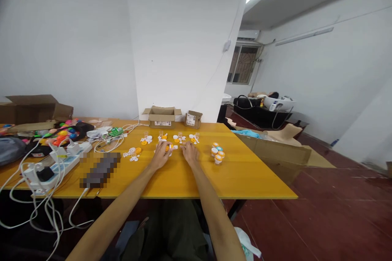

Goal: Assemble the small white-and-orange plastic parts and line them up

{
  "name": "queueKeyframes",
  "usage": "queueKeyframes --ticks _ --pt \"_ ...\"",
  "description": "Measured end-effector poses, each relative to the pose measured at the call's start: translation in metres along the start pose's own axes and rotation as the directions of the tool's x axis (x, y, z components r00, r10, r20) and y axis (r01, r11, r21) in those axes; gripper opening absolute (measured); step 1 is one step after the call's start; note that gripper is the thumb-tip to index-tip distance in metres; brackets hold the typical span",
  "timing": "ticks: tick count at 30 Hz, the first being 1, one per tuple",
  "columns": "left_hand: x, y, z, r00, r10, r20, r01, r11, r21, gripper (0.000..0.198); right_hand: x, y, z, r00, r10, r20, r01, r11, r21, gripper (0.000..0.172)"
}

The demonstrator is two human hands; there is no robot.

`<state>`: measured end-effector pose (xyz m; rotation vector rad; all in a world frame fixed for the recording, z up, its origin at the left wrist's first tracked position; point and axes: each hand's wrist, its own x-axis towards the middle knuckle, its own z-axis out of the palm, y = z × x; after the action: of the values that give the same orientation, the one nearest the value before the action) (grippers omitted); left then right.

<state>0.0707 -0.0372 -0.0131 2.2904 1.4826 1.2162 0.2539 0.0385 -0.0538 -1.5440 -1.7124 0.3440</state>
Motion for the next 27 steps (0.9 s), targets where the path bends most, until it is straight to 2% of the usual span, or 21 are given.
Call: queueKeyframes --ticks 3,8,11,14,20,27 --pt "0.0 0.004 -0.001 1.0 -0.001 0.009 0.001 1.0 -0.005 0.02 -0.006 -0.002 -0.002 1.0 0.015 -0.009 -0.014 0.999 0.043 0.024" --pt "0.0 0.008 -0.001 1.0 0.001 0.02 -0.001 1.0 -0.028 0.016 -0.026 -0.006 -0.012 0.991 -0.025 -0.131 0.058 0.966 0.251 0.028" --pt "0.0 0.007 0.0 0.999 0.018 0.028 -0.017 0.999 -0.032 0.015 -0.039 -0.015 -0.018 0.992 -0.119 -0.049 0.129 0.896 0.426 0.036" --pt "-0.001 0.005 0.001 0.997 0.055 0.061 -0.053 0.998 -0.027 0.016 -0.047 -0.025 -0.021 0.98 -0.195 0.041 0.145 0.841 0.522 0.039" --pt "-0.003 -0.002 0.004 0.988 0.11 0.111 -0.108 0.994 -0.024 0.02 -0.049 -0.028 -0.025 0.962 -0.242 0.128 0.124 0.802 0.584 0.032" --pt "-0.005 -0.003 0.006 0.972 0.171 0.161 -0.173 0.985 -0.007 0.024 -0.05 -0.028 -0.026 0.948 -0.274 0.161 0.145 0.824 0.548 0.025"
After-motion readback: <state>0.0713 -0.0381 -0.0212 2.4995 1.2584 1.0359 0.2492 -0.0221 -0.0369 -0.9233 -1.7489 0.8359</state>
